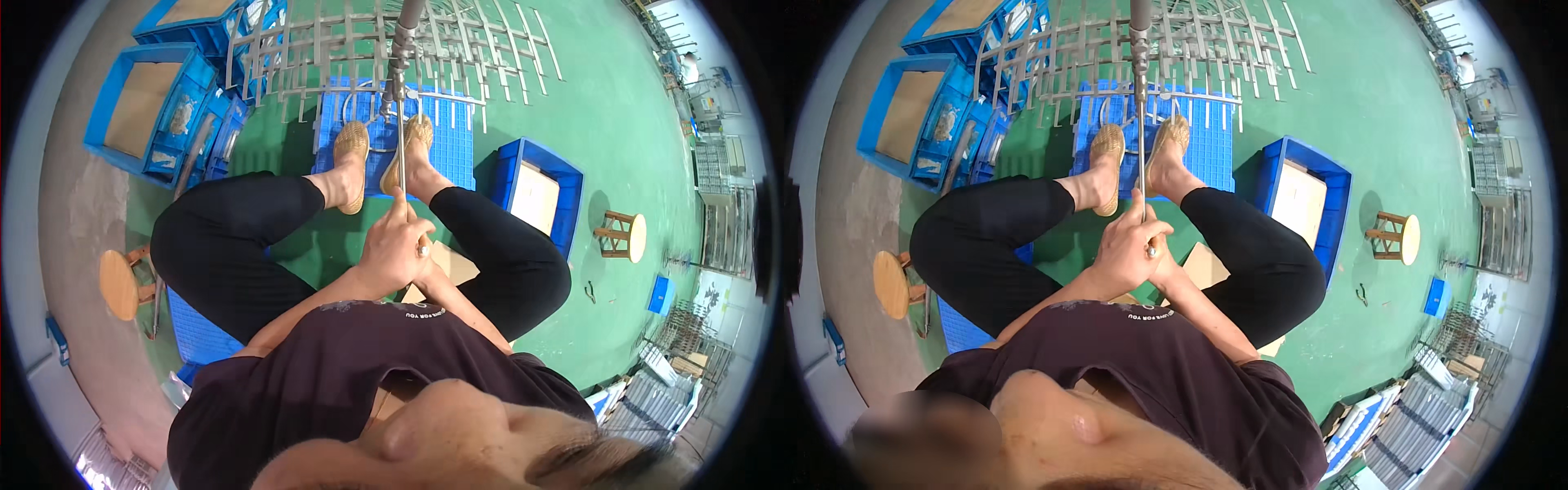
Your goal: The recorder is assembling metal lattice frames by joining individual components together.
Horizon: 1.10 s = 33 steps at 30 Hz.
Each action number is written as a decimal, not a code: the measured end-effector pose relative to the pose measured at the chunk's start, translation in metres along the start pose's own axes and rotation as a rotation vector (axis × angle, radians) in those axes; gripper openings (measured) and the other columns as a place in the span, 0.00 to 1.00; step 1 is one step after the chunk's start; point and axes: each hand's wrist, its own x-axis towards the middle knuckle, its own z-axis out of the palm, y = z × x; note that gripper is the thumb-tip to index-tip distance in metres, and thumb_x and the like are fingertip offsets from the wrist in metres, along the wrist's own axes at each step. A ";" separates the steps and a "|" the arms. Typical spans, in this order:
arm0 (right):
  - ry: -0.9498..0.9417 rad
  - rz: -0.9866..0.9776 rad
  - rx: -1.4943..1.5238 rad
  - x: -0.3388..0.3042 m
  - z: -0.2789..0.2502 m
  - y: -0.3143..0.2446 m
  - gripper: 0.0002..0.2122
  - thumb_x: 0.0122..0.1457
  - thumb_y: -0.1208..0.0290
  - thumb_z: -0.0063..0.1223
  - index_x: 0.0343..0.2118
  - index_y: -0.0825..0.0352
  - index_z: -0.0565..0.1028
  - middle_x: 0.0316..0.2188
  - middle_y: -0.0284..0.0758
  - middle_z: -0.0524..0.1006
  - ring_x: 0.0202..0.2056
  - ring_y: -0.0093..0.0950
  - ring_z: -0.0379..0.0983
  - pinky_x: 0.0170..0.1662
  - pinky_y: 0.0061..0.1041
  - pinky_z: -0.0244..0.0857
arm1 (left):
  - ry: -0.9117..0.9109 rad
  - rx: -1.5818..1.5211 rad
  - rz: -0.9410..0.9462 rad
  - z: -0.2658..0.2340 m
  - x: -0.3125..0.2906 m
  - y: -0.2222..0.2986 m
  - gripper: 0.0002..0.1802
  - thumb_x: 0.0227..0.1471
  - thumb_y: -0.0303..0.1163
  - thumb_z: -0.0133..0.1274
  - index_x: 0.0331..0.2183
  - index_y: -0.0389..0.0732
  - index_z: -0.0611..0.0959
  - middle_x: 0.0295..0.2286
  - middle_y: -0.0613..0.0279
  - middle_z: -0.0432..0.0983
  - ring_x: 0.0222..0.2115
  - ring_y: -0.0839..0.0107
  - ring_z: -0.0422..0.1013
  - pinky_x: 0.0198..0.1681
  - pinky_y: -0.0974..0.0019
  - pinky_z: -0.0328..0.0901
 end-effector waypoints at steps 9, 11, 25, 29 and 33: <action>0.025 -0.076 -0.189 -0.006 -0.014 -0.010 0.11 0.48 0.71 0.44 0.35 0.66 0.66 0.33 0.33 0.69 0.33 0.22 0.64 0.36 0.19 0.60 | 0.164 -0.141 0.273 -0.006 0.020 0.026 0.04 0.41 0.29 0.50 0.22 0.39 0.76 0.32 0.49 0.68 0.21 0.62 0.64 0.29 0.66 0.61; 0.014 -0.075 -0.269 0.000 -0.021 -0.011 0.10 0.47 0.71 0.47 0.34 0.66 0.67 0.33 0.33 0.69 0.32 0.22 0.64 0.35 0.20 0.60 | -0.148 -0.600 0.117 0.004 0.012 0.011 0.08 0.44 0.31 0.49 0.19 0.38 0.74 0.24 0.56 0.68 0.19 0.66 0.62 0.27 0.67 0.59; -0.435 0.286 -0.227 0.021 -0.014 -0.051 0.06 0.39 0.76 0.50 0.24 0.65 0.68 0.21 0.27 0.68 0.24 0.16 0.60 0.28 0.17 0.57 | -0.615 -0.874 0.140 -0.030 0.013 -0.021 0.17 0.51 0.34 0.46 0.15 0.37 0.68 0.14 0.62 0.64 0.16 0.69 0.57 0.24 0.68 0.55; -0.366 0.384 -0.135 0.025 -0.006 -0.054 0.05 0.40 0.79 0.47 0.24 0.66 0.68 0.21 0.26 0.68 0.23 0.15 0.60 0.28 0.15 0.56 | -0.627 -0.912 0.269 -0.035 0.018 -0.030 0.17 0.50 0.34 0.47 0.15 0.37 0.67 0.14 0.62 0.64 0.16 0.68 0.57 0.24 0.67 0.54; -0.320 0.526 -0.194 0.024 0.001 -0.063 0.05 0.42 0.80 0.45 0.25 0.66 0.69 0.21 0.26 0.68 0.23 0.14 0.59 0.27 0.13 0.55 | -0.597 -0.947 0.263 -0.039 0.014 -0.031 0.17 0.50 0.34 0.48 0.15 0.37 0.66 0.14 0.62 0.63 0.16 0.67 0.56 0.24 0.67 0.53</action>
